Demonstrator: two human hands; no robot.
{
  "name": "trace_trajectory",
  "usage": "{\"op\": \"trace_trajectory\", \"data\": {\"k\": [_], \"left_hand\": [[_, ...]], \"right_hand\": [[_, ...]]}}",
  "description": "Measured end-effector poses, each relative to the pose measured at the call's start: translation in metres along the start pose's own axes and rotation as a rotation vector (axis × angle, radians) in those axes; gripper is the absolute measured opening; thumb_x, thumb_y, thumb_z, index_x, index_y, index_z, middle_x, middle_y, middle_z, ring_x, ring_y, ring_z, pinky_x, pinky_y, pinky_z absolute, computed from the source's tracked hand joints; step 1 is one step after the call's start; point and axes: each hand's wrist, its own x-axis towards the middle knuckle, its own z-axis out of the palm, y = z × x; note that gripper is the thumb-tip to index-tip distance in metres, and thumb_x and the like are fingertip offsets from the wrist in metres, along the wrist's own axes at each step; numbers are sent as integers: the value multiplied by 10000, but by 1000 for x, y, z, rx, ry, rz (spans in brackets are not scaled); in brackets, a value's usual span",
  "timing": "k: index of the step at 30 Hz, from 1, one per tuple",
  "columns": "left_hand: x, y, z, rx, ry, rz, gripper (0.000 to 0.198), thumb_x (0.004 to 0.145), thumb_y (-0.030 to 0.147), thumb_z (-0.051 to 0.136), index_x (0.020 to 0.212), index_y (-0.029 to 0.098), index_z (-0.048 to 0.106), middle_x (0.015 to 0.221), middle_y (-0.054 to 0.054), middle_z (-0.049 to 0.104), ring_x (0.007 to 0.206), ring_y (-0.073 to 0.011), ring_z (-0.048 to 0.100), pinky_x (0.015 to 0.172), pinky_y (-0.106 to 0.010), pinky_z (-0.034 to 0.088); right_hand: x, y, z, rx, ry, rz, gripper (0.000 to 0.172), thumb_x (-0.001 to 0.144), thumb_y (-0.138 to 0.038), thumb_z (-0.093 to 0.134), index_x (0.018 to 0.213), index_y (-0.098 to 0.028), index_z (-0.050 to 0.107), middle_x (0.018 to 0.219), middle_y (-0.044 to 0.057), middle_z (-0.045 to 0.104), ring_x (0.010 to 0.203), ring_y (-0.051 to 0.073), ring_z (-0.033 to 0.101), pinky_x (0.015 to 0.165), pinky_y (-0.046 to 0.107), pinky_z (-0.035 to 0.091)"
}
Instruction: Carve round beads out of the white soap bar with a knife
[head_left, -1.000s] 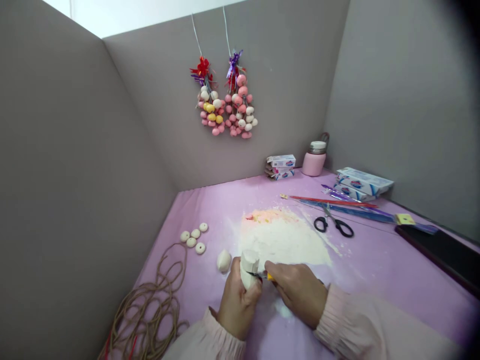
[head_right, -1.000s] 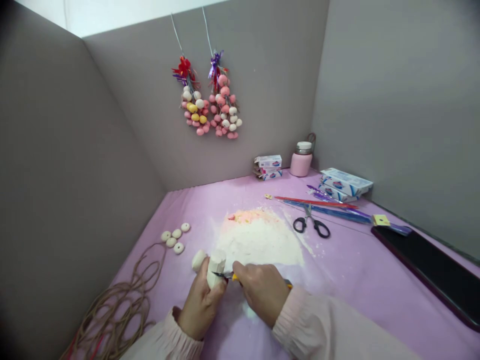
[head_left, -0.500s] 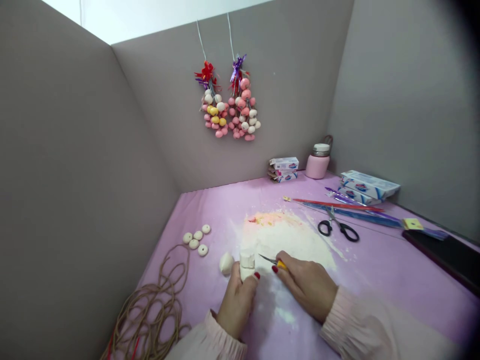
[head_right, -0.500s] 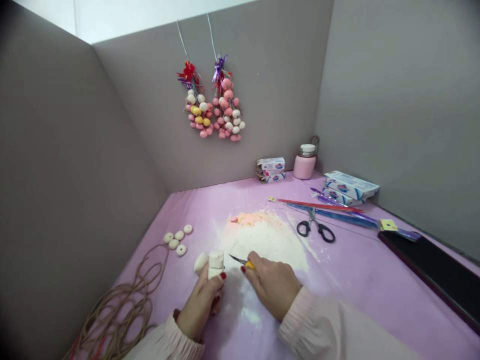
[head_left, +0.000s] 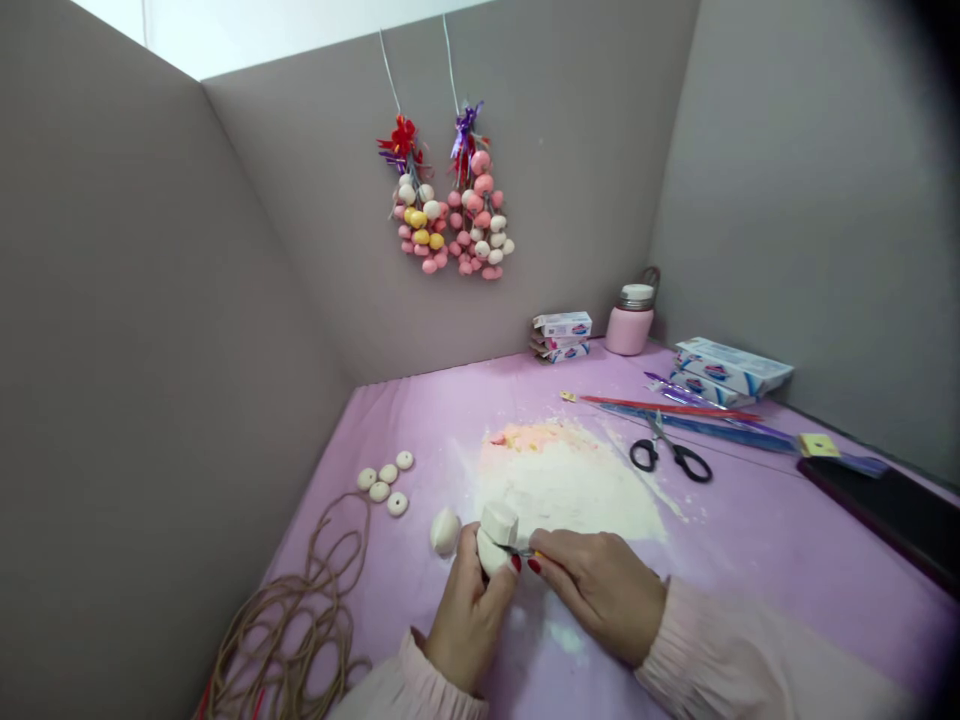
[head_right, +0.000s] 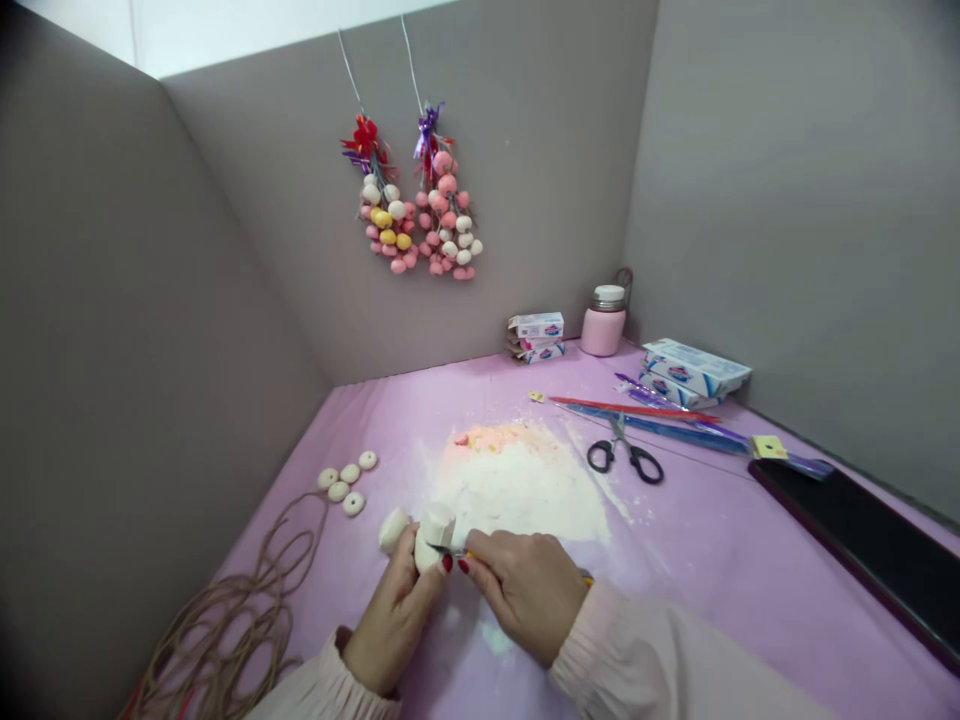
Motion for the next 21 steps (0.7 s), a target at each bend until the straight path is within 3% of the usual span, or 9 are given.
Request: {"op": "trace_trajectory", "data": {"k": [3, 6, 8, 11, 15, 21], "left_hand": [[0, 0, 0, -1, 0, 2, 202, 745, 274, 411, 923, 180, 400, 821, -2, 466, 808, -114, 428, 766, -220, 319], [-1, -2, 0, -64, -38, -102, 171, 752, 316, 390, 863, 185, 400, 654, 42, 420, 572, -70, 405, 560, -187, 348], [-1, -2, 0, -110, -34, -168, 180, 757, 343, 371, 844, 187, 382, 552, 71, 341, 436, -46, 303, 418, -168, 274], [-2, 1, 1, -143, 6, -155, 211, 754, 366, 370, 869, 189, 354, 528, 82, 308, 399, -33, 259, 376, -159, 227], [-3, 4, 0, -156, -66, -155, 215, 754, 360, 381, 886, 199, 327, 532, 85, 323, 376, -21, 253, 359, -147, 217], [-2, -6, 0, -169, -95, -152, 281, 764, 389, 352, 969, 218, 267, 522, 92, 357, 334, -25, 243, 308, -143, 199]], "right_hand": [[1, 3, 5, -101, 20, -22, 262, 838, -335, 222, 781, -223, 452, 658, -6, 536, 602, 107, 506, 532, 208, 307], [1, 7, 10, -182, 50, -35, 268, 838, -342, 222, 772, -225, 454, 641, -6, 542, 582, 105, 511, 514, 205, 299], [1, 13, 12, -219, 71, -27, 261, 836, -341, 231, 763, -229, 455, 632, -9, 546, 566, 104, 512, 497, 205, 292], [1, 24, 13, -257, 97, 55, 252, 833, -337, 242, 749, -233, 456, 607, -18, 541, 524, 103, 504, 472, 207, 283], [0, 23, 6, -117, 164, 104, 253, 842, -313, 211, 808, -224, 445, 683, -5, 536, 622, 113, 510, 539, 217, 318], [0, 0, -1, 122, 138, 8, 250, 837, -301, 224, 732, -208, 431, 655, -8, 499, 599, 107, 468, 556, 219, 321]]}}
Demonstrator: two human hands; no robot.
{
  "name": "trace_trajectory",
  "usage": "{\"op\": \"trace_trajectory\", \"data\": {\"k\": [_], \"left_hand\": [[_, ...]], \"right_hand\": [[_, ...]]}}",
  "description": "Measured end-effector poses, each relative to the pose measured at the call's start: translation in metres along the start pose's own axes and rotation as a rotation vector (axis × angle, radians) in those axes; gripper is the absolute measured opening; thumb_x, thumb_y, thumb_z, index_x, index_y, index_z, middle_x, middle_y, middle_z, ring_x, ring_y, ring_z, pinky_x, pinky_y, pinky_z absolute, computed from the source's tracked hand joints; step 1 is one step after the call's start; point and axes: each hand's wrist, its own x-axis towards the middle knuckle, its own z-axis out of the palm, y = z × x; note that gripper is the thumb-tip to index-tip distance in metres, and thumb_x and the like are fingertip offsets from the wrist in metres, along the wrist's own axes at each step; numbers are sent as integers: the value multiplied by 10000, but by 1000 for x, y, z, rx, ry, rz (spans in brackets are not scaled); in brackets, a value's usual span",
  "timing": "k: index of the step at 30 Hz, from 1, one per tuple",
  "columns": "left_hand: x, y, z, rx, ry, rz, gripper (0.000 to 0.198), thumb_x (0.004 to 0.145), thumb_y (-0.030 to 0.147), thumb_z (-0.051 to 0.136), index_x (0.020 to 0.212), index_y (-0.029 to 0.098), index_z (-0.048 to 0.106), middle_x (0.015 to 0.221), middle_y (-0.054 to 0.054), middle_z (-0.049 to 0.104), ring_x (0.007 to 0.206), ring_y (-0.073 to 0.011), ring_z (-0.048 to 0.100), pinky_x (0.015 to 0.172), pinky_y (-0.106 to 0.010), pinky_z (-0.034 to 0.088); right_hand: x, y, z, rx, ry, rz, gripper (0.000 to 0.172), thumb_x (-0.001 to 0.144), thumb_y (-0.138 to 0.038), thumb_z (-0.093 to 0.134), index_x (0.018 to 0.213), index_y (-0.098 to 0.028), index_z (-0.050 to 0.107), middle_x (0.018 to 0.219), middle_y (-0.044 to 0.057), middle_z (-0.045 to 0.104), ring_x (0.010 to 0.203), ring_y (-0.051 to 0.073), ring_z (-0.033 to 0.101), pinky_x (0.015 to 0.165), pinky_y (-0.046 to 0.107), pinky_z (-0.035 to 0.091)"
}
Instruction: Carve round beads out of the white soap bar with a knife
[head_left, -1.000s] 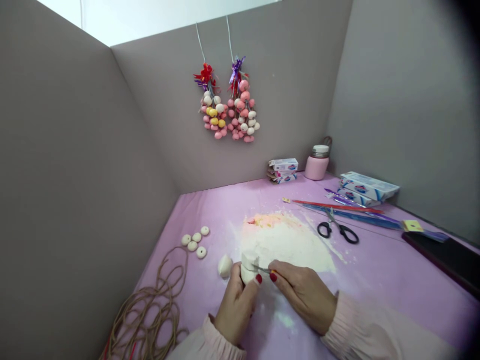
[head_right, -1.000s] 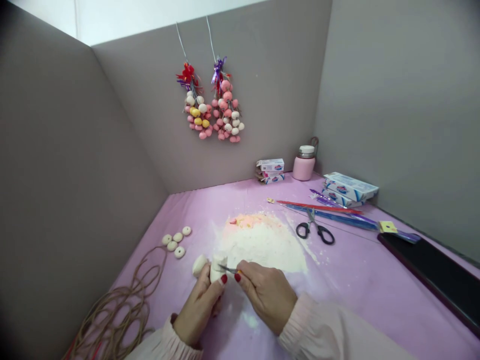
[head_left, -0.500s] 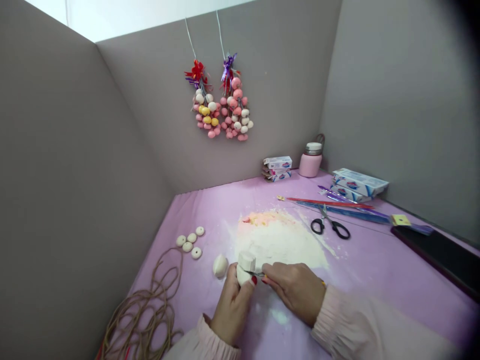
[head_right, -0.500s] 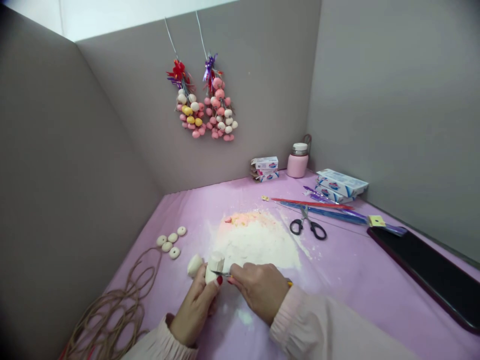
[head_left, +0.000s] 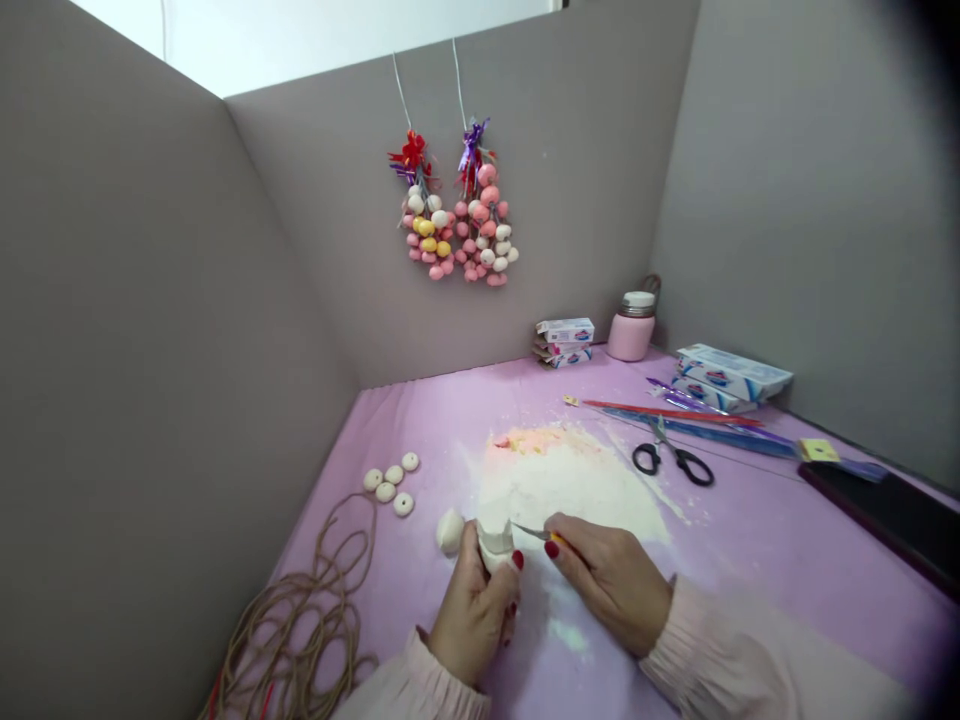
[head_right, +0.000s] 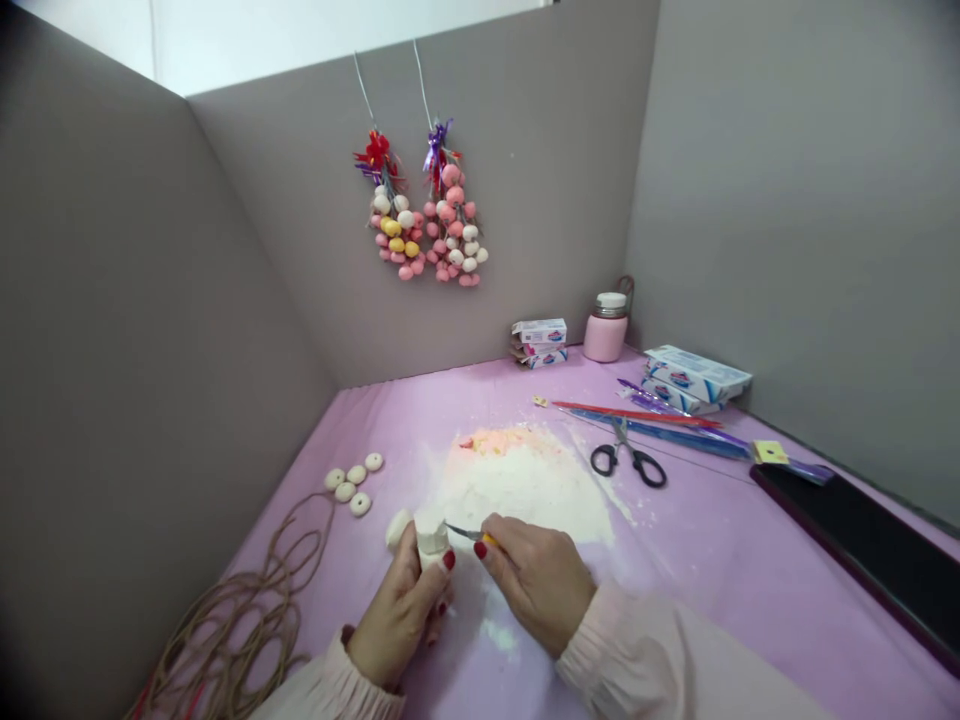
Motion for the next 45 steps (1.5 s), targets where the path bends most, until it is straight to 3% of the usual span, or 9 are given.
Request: {"op": "trace_trajectory", "data": {"k": [3, 5, 9, 12, 17, 28, 32, 38, 45], "left_hand": [[1, 0, 0, 52, -7, 20, 267, 755, 357, 389, 953, 195, 316, 566, 75, 391, 387, -29, 314, 355, -148, 272], [0, 3, 1, 139, 19, 114, 222, 740, 296, 433, 916, 179, 365, 689, 31, 464, 559, -56, 427, 516, -168, 364], [-2, 4, 2, 332, 13, 237, 258, 710, 225, 476, 938, 181, 364, 766, 9, 484, 694, -100, 443, 645, -209, 364], [-5, 5, 3, 376, -8, 228, 308, 718, 181, 446, 1001, 197, 326, 789, 7, 477, 690, -104, 447, 643, -213, 368], [-7, 15, 3, 457, -72, 233, 340, 744, 250, 416, 1067, 199, 323, 989, -45, 473, 859, -145, 445, 762, -247, 337], [-12, 21, 5, 362, -89, 119, 272, 773, 332, 349, 1008, 197, 373, 875, -20, 502, 802, -129, 454, 735, -215, 321], [-11, 18, 5, 189, -127, -27, 330, 770, 404, 325, 1031, 202, 340, 590, 44, 429, 502, -76, 404, 502, -185, 327], [-3, 1, 4, 8, -28, -74, 327, 762, 463, 285, 959, 206, 326, 535, 77, 351, 352, -35, 284, 351, -164, 219], [0, -4, 3, 3, 10, -60, 327, 766, 445, 286, 981, 200, 312, 545, 72, 382, 348, -36, 285, 356, -172, 229]], "right_hand": [[0, -2, 1, 64, -11, 12, 211, 816, -334, 286, 740, -207, 435, 637, -16, 492, 582, 107, 461, 545, 219, 319], [0, -2, 2, 104, 8, 73, 208, 768, -384, 375, 858, -206, 434, 585, -35, 478, 529, 110, 451, 510, 219, 317], [1, -2, 2, 200, 15, 71, 461, 689, -411, 483, 1078, -197, 359, 668, -16, 530, 589, 129, 492, 541, 229, 345], [0, -1, 1, 269, -6, 64, 331, 722, -378, 451, 996, -195, 415, 756, 11, 551, 659, 133, 502, 584, 233, 352], [0, 6, 6, 312, 27, 126, 236, 731, -347, 439, 915, -202, 409, 654, -25, 529, 573, 119, 479, 531, 226, 334], [4, 3, 5, 405, 44, 148, 208, 793, -348, 340, 935, -207, 394, 589, -43, 502, 522, 105, 460, 500, 217, 338], [1, 3, -3, 308, 145, 151, 197, 833, -320, 237, 903, -217, 390, 610, -35, 479, 528, 100, 452, 513, 223, 334], [-6, 0, -3, 37, 15, -37, 241, 834, -284, 243, 699, -209, 428, 642, -5, 478, 591, 102, 451, 547, 224, 325], [-5, 0, -1, -30, -36, -25, 253, 836, -292, 241, 758, -217, 469, 658, -2, 509, 596, 104, 473, 540, 221, 331]]}}
